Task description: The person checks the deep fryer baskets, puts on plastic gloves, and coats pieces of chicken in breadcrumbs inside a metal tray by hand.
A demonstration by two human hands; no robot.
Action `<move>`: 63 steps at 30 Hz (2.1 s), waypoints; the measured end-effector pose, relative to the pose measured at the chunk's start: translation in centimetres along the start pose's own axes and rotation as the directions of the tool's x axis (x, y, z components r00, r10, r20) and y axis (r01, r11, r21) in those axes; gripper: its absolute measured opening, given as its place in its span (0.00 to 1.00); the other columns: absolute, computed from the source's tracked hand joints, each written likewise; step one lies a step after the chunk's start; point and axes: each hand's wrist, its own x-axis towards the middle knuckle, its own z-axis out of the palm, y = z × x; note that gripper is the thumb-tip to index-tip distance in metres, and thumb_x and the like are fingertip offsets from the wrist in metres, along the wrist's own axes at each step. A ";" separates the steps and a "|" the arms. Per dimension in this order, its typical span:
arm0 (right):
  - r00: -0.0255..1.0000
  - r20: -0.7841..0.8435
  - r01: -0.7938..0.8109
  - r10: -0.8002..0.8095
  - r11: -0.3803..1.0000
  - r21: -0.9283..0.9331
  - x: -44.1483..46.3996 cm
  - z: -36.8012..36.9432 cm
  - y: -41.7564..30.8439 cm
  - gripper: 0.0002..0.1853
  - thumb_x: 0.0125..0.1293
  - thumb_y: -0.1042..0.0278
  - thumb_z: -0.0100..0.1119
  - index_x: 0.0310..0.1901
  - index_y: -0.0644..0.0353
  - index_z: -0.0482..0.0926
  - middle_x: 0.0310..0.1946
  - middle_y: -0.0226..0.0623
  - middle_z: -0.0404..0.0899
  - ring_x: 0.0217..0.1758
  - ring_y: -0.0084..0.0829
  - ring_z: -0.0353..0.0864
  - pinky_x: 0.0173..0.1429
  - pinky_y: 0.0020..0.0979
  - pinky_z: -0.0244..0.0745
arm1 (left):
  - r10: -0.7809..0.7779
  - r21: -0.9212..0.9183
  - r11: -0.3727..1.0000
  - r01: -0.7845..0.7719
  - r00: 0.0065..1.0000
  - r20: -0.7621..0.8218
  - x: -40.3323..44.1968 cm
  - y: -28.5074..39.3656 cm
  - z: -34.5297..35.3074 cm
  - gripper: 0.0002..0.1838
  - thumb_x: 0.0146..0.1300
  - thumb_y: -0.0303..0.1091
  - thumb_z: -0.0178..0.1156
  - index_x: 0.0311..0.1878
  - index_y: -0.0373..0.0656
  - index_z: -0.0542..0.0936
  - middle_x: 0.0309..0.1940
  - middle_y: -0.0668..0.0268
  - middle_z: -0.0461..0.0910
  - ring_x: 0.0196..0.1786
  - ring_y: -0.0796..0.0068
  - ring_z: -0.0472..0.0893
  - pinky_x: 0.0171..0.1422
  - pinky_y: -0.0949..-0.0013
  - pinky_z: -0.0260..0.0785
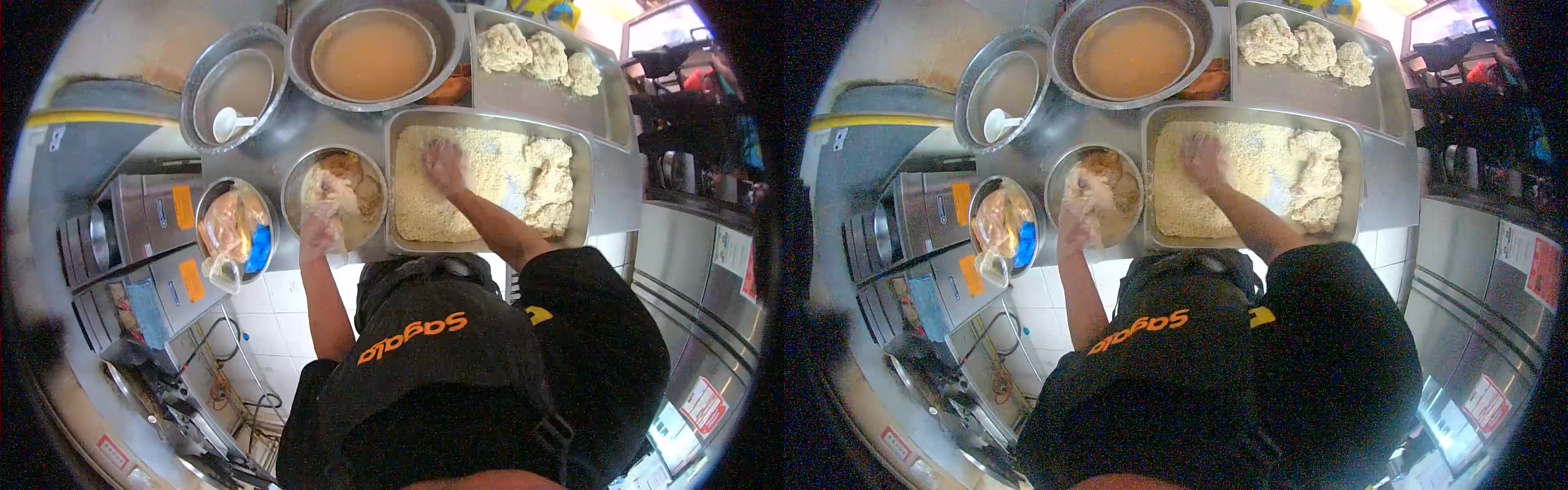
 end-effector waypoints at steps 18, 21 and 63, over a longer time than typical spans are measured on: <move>0.985 0.077 -0.166 0.153 0.967 0.194 -4.3 -3.9 -0.7 0.40 0.58 0.35 0.51 0.63 0.60 0.65 0.62 0.56 0.62 0.69 0.48 0.56 0.71 0.45 0.46 | 0.058 -0.197 0.980 -0.038 0.993 0.098 -3.6 4.2 3.5 0.21 0.60 0.31 0.58 0.57 0.40 0.71 0.47 0.68 0.76 0.46 0.72 0.78 0.54 0.68 0.69; 0.754 0.635 -0.232 -0.167 0.837 0.496 -4.7 -4.3 2.4 0.38 0.57 0.36 0.56 0.62 0.56 0.67 0.61 0.50 0.67 0.65 0.41 0.65 0.66 0.43 0.59 | 0.245 0.093 0.957 -0.274 0.938 0.245 -2.8 0.3 -1.8 0.21 0.61 0.29 0.57 0.58 0.41 0.70 0.49 0.69 0.76 0.46 0.74 0.78 0.54 0.70 0.68; 0.921 0.345 -0.243 0.180 0.958 0.149 -2.5 -4.7 1.1 0.24 0.54 0.52 0.61 0.43 0.68 0.77 0.38 0.56 0.79 0.44 0.49 0.80 0.48 0.42 0.75 | 0.078 -0.058 0.995 -0.076 0.996 0.041 -0.7 -3.1 -4.8 0.14 0.61 0.29 0.53 0.51 0.42 0.74 0.38 0.69 0.74 0.33 0.80 0.73 0.32 0.76 0.70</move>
